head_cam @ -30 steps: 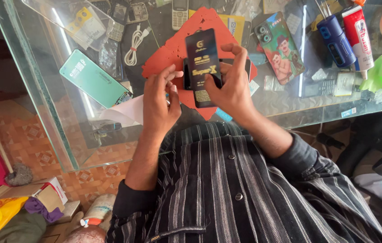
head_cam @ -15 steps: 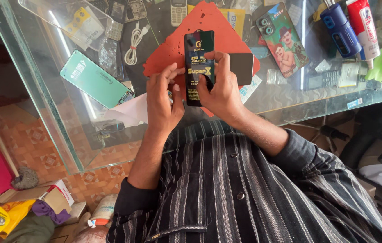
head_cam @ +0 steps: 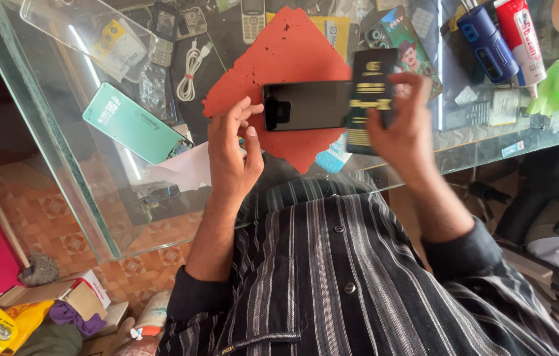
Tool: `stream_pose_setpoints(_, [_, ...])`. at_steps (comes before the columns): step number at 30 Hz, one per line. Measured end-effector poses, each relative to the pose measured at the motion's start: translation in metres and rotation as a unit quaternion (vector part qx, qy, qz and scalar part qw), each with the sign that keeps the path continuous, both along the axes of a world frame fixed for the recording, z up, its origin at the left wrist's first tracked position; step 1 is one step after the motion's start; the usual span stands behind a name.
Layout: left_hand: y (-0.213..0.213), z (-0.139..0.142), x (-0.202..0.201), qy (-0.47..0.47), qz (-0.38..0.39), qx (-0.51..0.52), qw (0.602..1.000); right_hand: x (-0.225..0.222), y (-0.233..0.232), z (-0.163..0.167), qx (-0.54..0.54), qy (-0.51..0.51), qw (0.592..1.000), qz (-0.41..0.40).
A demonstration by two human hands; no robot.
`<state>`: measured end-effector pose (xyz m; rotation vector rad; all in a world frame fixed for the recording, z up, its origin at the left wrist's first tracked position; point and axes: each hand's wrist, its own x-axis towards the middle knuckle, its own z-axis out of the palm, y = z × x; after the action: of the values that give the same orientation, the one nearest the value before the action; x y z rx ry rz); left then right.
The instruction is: The person peels the old printed back cover off a smartphone, then squeezes adhesive from a tube onto the phone's rear frame and spreads it. They align a new printed back cover over the phone and press it down, then pick up the adhesive tube again.
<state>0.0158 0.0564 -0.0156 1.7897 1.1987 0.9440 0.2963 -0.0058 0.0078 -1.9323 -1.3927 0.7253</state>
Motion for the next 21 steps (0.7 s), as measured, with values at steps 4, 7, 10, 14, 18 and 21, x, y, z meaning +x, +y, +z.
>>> stream_pose_setpoints(4, [-0.002, 0.008, 0.003, 0.001, 0.021, 0.049, 0.999, 0.036, -0.017, 0.016, -0.010, 0.073, 0.997, -0.013])
stream_pose_setpoints(7, [-0.010, 0.015, 0.006, -0.046, 0.013, 0.031, 0.998, 0.032, -0.025, 0.028, -0.014, 0.152, 0.985, 0.075])
stream_pose_setpoints(10, [-0.020, 0.015, 0.008, -0.187, -0.066, -0.202, 0.959, 0.009, -0.028, 0.041, -0.083, 0.088, 0.980, 0.160])
stream_pose_setpoints(14, [-0.025, 0.008, 0.003, -0.249, -0.054, -0.360, 0.897, -0.018, -0.022, 0.063, -0.099, -0.005, 0.971, 0.219])
stream_pose_setpoints(18, [-0.034, 0.008, -0.015, -0.245, -0.004, -0.385, 0.890, -0.023, -0.021, 0.083, 0.038, -0.103, 0.946, 0.305])
stream_pose_setpoints(21, [-0.038, 0.010, -0.022, -0.243, -0.005, -0.390, 0.888, -0.023, -0.024, 0.081, 0.041, -0.080, 0.943, 0.321])
